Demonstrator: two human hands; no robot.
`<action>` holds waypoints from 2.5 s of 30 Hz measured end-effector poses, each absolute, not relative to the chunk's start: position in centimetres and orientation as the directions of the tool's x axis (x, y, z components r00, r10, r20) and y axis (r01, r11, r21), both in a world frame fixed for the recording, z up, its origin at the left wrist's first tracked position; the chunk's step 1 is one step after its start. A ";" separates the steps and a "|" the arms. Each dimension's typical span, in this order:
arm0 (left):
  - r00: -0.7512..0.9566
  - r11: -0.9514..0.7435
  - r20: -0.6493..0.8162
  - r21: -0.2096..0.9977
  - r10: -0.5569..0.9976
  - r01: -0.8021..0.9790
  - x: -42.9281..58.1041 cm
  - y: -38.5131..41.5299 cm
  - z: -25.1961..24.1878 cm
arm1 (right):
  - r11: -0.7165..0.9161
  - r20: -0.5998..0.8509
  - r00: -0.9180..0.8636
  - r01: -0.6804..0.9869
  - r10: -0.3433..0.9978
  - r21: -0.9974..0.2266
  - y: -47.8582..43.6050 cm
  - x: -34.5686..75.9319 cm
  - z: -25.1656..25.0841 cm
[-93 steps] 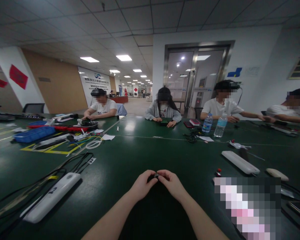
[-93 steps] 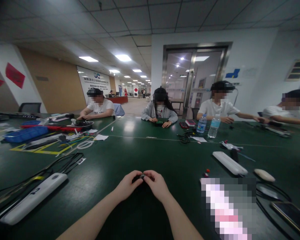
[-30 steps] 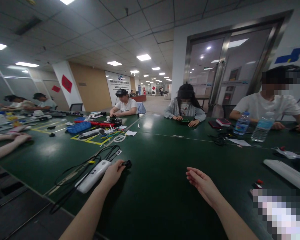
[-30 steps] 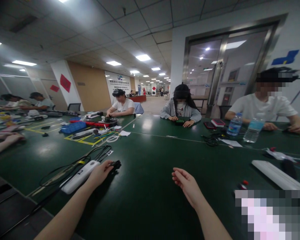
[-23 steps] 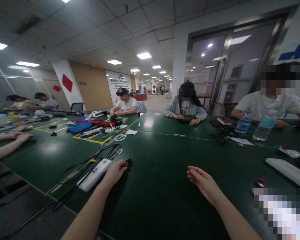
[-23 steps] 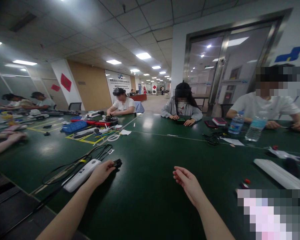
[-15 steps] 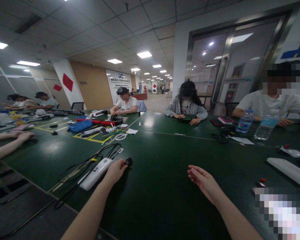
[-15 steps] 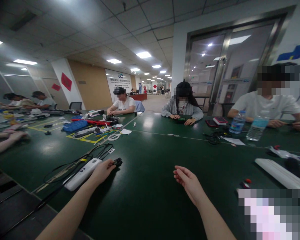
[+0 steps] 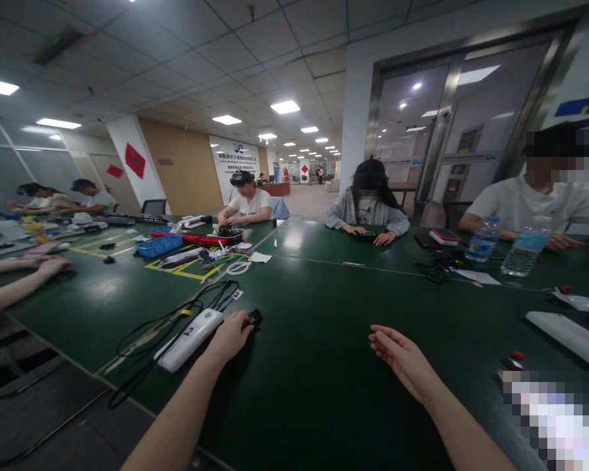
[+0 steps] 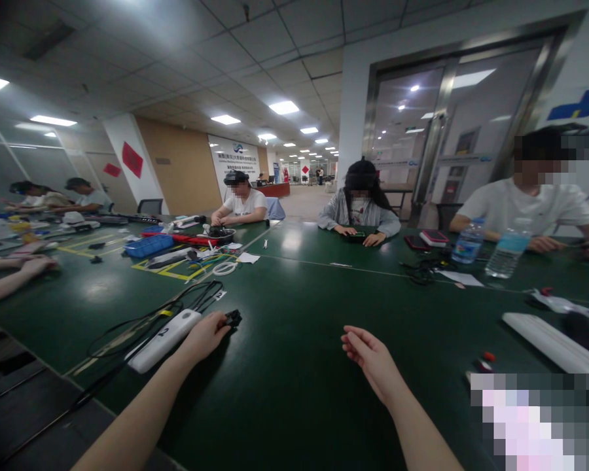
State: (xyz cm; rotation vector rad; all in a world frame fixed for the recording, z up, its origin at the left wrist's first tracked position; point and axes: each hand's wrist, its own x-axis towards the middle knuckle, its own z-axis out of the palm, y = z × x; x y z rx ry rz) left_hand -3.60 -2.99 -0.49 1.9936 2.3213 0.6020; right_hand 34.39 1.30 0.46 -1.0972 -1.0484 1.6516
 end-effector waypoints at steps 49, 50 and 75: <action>-0.224 -0.004 0.249 0.677 0.942 0.736 -3.5 -1.8 -1.9 | -0.251 -0.208 -0.212 -0.204 0.955 -0.946 0.8 34.1 1.0; -0.232 0.000 0.232 0.707 0.945 0.707 -3.5 -1.8 -1.8 | -0.255 -0.212 -0.209 -0.206 0.955 -0.945 0.8 34.1 1.0; -0.613 -0.144 -0.110 0.925 0.783 -0.351 -4.1 -1.7 -0.1 | -0.274 -0.224 -0.232 -0.213 0.947 -0.938 1.4 34.5 0.2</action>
